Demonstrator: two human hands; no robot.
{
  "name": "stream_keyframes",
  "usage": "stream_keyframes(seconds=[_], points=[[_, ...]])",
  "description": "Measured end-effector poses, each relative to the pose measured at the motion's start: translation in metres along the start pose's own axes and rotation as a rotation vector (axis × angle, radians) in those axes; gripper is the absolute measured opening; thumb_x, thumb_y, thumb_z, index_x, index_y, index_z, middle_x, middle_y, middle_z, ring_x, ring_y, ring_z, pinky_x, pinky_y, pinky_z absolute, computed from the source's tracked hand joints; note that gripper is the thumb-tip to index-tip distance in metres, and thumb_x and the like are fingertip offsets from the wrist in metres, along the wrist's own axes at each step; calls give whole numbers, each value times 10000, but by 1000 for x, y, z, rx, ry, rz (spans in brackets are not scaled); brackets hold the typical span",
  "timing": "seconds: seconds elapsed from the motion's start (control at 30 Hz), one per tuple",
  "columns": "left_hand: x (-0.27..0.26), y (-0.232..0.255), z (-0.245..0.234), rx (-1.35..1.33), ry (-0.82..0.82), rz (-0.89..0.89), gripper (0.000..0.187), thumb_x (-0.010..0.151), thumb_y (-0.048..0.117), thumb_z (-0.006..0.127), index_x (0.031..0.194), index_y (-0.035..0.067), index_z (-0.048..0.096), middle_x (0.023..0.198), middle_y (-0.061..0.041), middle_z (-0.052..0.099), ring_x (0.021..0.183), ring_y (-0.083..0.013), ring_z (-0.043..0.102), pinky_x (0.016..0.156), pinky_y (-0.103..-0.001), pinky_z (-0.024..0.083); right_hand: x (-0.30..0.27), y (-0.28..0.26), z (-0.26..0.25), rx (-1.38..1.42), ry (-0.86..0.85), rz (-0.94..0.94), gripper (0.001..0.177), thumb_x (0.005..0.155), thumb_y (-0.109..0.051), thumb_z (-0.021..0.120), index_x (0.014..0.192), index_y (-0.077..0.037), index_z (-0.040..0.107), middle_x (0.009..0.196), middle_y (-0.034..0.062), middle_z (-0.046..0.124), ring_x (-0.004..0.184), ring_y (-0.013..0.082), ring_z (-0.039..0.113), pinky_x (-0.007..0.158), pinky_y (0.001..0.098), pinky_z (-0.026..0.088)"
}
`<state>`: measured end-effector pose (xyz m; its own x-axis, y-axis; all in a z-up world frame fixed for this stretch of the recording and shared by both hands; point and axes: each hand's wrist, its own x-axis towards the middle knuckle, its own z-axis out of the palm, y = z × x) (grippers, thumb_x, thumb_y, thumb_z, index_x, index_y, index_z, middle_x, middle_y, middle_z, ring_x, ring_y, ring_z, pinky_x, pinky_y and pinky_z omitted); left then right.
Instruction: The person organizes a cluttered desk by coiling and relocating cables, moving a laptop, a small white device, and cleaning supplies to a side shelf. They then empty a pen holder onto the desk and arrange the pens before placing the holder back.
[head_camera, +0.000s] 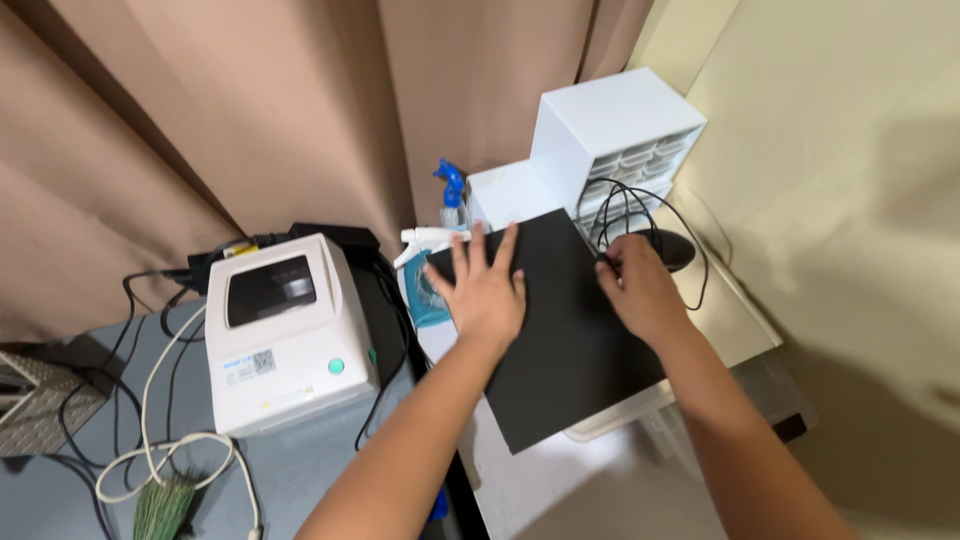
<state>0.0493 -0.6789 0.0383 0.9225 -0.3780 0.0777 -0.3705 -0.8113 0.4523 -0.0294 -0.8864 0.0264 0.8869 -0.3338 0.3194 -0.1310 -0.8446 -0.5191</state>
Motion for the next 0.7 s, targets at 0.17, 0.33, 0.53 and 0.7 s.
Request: stream_keyframes(seconds=[0.17,0.33,0.53,0.7], points=[[-63,-7,23,-437,245,-67,816,820,207,707,1539,149,326,1639,-269,68,1519,-481,61,1195,-610,113,-13,-19,7,-180,19,-240,249,923,-213,674,1095,-68,566,1058,107,591,1034,317,587,874,440,449],[-62,-16,31,-545,174,-43,834,789,141,723,1529,64,347,1640,-297,81,1527,-481,71,1237,-533,95,-19,-27,9,-346,17,-225,259,890,-272,703,1082,-130,603,1083,59,597,1080,275,590,921,457,410],[-57,-47,-11,-491,102,96,699,835,154,702,1477,99,433,1641,-227,177,1552,-433,61,1246,-530,95,-38,-50,4,-343,141,-243,366,870,-254,727,1208,-152,629,1187,52,591,1132,272,574,977,497,368],[-99,-101,-58,-527,220,166,550,852,102,651,1390,115,542,1624,-192,283,1552,-439,169,1232,-472,253,-57,-120,12,-198,127,-320,327,859,-176,712,1179,-168,640,1220,34,605,1175,275,580,980,477,399]])
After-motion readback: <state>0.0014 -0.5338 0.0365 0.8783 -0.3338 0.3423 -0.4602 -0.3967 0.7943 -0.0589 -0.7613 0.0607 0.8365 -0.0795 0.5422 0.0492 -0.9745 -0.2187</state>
